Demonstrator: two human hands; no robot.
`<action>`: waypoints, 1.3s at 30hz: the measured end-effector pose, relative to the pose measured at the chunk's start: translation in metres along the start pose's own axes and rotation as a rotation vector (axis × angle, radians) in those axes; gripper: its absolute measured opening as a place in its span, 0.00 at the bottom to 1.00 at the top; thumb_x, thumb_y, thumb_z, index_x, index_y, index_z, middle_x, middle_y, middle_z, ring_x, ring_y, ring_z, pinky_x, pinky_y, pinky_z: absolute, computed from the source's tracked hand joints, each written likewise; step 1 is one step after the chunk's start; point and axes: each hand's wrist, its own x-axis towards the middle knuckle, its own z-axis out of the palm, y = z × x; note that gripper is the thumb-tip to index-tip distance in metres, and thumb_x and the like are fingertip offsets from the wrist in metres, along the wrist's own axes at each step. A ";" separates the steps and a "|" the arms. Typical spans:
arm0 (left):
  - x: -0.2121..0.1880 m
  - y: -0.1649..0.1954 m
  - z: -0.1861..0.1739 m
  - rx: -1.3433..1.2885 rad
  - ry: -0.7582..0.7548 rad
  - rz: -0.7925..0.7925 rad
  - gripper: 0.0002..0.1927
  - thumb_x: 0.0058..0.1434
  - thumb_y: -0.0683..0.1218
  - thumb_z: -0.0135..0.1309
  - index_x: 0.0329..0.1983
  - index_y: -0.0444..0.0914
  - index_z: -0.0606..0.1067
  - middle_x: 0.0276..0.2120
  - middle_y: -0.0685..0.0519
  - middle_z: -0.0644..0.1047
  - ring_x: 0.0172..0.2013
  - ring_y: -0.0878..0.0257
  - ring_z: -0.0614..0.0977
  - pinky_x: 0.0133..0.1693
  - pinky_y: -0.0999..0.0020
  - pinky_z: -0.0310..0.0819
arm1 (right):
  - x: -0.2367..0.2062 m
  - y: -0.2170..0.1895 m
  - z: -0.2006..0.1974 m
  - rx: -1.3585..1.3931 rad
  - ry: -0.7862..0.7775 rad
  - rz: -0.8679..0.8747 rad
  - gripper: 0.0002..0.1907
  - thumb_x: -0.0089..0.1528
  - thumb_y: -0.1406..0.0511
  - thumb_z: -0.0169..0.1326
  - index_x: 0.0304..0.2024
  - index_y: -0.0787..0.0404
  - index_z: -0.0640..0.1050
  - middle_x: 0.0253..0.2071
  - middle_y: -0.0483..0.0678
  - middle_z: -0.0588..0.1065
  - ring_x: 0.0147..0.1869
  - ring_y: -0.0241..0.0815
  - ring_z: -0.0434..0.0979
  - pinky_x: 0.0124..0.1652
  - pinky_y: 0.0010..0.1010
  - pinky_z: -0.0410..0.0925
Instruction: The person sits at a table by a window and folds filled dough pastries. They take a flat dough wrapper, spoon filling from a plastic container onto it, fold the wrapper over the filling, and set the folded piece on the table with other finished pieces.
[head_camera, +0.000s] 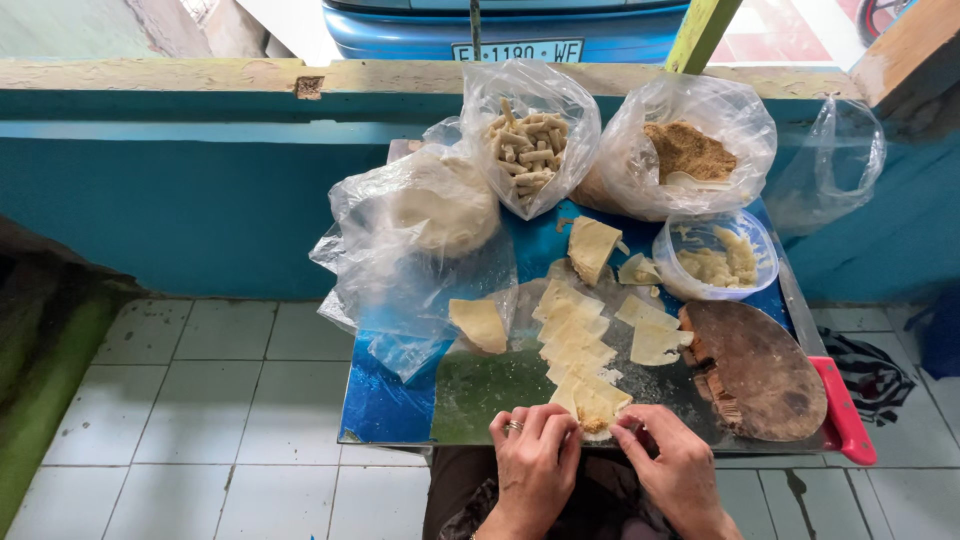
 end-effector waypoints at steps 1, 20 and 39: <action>0.000 0.000 0.001 -0.006 0.004 0.018 0.06 0.60 0.44 0.62 0.37 0.43 0.75 0.39 0.57 0.79 0.41 0.57 0.78 0.51 0.55 0.61 | -0.001 0.000 0.002 0.035 0.020 -0.037 0.10 0.55 0.67 0.64 0.39 0.60 0.80 0.37 0.46 0.80 0.32 0.38 0.82 0.30 0.27 0.74; 0.033 -0.029 -0.003 0.034 -0.156 0.275 0.05 0.60 0.41 0.57 0.38 0.42 0.75 0.37 0.57 0.77 0.40 0.58 0.78 0.46 0.61 0.67 | 0.048 0.019 -0.003 0.022 -0.318 -0.433 0.14 0.55 0.65 0.64 0.43 0.58 0.84 0.39 0.44 0.80 0.41 0.42 0.79 0.40 0.31 0.73; 0.055 -0.036 -0.002 -0.172 -0.278 -0.041 0.06 0.58 0.42 0.61 0.36 0.40 0.75 0.30 0.53 0.77 0.36 0.53 0.78 0.41 0.57 0.66 | 0.048 -0.005 0.016 -0.140 -0.081 -0.503 0.11 0.52 0.66 0.64 0.38 0.59 0.81 0.37 0.43 0.80 0.39 0.44 0.79 0.39 0.34 0.71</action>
